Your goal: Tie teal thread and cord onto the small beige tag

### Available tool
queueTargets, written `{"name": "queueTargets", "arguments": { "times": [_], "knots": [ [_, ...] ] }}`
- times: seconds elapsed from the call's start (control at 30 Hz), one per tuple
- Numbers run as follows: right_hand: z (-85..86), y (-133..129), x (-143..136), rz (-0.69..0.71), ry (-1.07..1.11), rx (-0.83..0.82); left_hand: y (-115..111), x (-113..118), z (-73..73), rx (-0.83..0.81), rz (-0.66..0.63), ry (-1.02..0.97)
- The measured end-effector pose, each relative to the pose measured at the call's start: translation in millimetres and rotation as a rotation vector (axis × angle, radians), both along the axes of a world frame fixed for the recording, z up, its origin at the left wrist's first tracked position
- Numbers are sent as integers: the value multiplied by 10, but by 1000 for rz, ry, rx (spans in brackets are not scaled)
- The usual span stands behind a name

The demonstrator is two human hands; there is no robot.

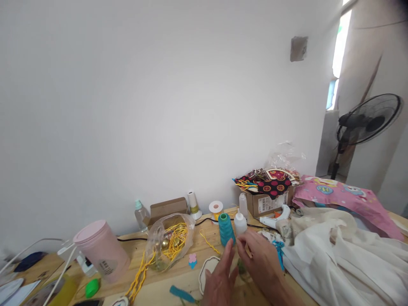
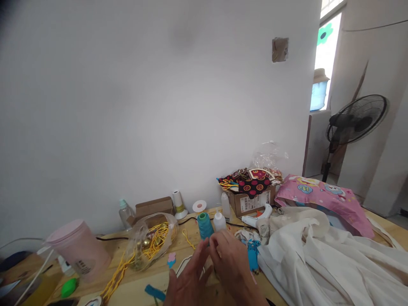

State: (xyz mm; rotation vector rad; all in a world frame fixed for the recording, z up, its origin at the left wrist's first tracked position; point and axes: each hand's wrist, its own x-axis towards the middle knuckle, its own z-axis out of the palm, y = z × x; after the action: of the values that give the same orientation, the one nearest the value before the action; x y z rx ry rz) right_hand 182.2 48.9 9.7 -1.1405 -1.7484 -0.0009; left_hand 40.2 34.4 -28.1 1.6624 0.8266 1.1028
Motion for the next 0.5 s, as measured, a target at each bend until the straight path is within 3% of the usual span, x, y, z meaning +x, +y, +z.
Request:
{"name": "queueTargets", "arguments": {
  "times": [0.2, 0.5],
  "knots": [
    [7, -30, 40, 71, 213, -184, -58, -13, 175, -376, -324, -671],
    [93, -26, 36, 674, 475, -675, 9, -168, 256, -340, -463, -942]
  ]
}}
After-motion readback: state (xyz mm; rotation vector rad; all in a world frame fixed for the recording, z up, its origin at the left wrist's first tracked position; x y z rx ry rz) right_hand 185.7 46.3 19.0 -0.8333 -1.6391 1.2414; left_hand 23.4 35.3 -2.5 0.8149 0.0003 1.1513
